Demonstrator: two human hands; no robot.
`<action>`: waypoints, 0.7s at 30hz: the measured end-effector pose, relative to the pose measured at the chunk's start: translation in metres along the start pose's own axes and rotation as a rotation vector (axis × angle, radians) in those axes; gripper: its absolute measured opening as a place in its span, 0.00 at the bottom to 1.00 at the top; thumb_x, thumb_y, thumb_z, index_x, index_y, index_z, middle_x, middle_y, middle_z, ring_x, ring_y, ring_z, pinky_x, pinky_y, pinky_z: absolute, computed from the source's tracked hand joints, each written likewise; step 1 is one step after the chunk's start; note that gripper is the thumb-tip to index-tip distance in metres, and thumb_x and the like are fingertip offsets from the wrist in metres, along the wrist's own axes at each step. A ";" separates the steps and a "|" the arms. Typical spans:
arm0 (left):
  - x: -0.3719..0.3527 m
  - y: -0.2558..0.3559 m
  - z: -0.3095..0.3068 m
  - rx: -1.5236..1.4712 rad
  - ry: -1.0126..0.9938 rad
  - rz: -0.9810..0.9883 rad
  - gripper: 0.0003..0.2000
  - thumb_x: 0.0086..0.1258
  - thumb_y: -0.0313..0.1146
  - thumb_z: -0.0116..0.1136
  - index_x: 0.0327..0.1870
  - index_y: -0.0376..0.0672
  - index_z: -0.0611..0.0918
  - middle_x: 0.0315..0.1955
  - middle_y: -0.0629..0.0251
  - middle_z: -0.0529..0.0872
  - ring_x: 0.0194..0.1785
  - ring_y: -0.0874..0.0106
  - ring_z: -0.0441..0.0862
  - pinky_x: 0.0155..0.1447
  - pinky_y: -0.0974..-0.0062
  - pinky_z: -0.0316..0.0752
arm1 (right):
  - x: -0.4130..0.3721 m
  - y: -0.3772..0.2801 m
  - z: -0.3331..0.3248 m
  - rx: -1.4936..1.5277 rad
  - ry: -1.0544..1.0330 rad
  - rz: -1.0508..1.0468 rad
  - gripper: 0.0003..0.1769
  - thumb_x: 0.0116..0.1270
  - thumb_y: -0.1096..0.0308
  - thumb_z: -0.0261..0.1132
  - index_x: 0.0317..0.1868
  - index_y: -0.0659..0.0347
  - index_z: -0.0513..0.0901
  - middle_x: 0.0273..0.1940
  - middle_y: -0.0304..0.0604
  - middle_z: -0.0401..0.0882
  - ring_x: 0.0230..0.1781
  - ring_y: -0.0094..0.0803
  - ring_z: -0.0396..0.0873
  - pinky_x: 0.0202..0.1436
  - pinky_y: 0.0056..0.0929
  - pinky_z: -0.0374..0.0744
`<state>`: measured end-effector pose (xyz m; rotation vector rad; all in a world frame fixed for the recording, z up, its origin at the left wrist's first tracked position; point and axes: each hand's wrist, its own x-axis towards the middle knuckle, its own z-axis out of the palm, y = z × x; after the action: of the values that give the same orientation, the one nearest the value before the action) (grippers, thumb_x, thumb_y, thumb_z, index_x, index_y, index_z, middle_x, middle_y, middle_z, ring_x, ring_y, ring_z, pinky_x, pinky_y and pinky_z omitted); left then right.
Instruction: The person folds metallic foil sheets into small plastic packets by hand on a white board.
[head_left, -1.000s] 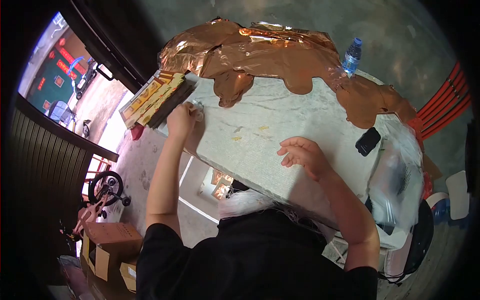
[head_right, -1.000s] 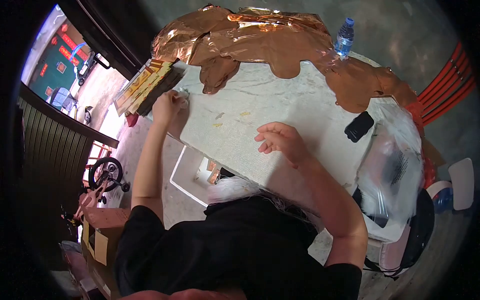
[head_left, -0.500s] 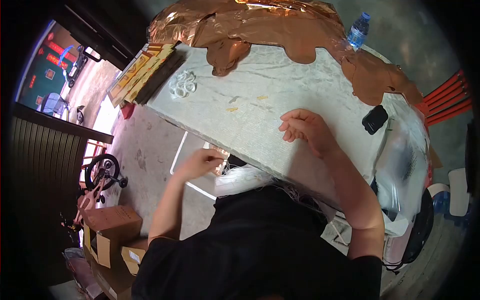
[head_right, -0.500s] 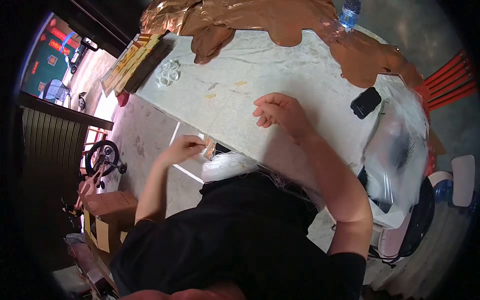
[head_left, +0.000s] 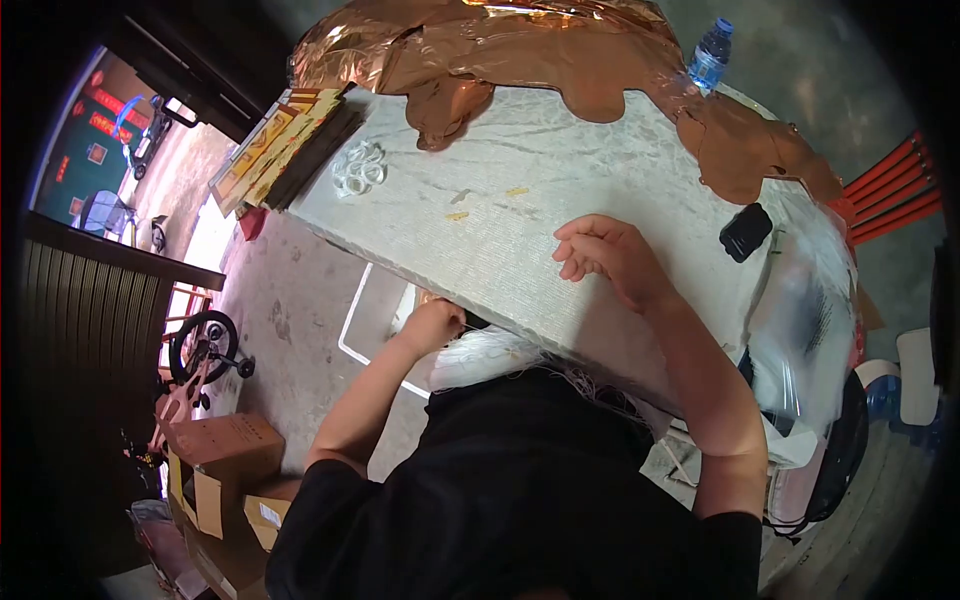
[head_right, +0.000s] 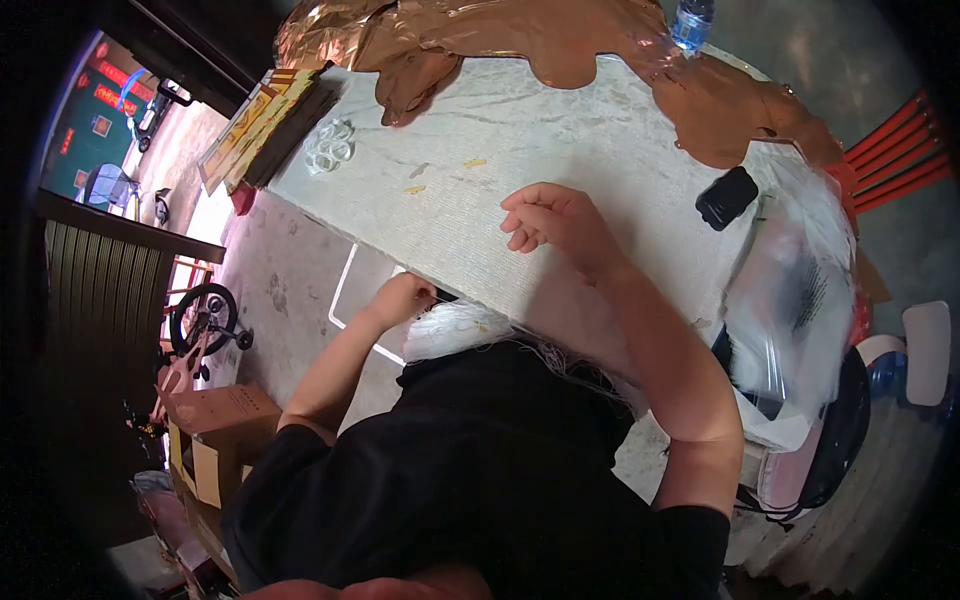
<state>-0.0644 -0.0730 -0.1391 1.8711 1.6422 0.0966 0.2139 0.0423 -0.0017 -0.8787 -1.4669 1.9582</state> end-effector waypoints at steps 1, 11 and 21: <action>-0.008 0.009 -0.013 -0.046 0.015 -0.070 0.04 0.55 0.27 0.58 0.31 0.43 0.82 0.27 0.60 0.83 0.34 0.66 0.81 0.39 0.72 0.75 | 0.000 0.000 0.000 0.000 0.003 -0.001 0.10 0.65 0.71 0.52 0.42 0.64 0.78 0.33 0.40 0.78 0.30 0.23 0.77 0.36 0.21 0.75; -0.066 0.115 -0.138 -0.836 0.448 0.357 0.01 0.62 0.23 0.55 0.30 0.38 0.77 0.32 0.65 0.77 0.39 0.75 0.73 0.44 0.80 0.67 | -0.018 -0.026 0.071 -0.221 -0.434 0.012 0.09 0.66 0.71 0.54 0.43 0.66 0.76 0.29 0.40 0.78 0.24 0.21 0.75 0.28 0.19 0.73; -0.013 0.185 -0.139 -1.441 0.486 0.628 0.02 0.66 0.25 0.52 0.36 0.37 0.76 0.42 0.59 0.77 0.45 0.76 0.75 0.52 0.77 0.69 | -0.029 -0.107 0.045 -0.294 -0.178 -0.367 0.09 0.68 0.67 0.51 0.39 0.65 0.74 0.32 0.41 0.76 0.22 0.23 0.76 0.25 0.17 0.73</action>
<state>0.0294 -0.0311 0.0685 1.0648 0.6482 1.5988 0.2017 0.0218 0.1151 -0.5105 -1.9018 1.6063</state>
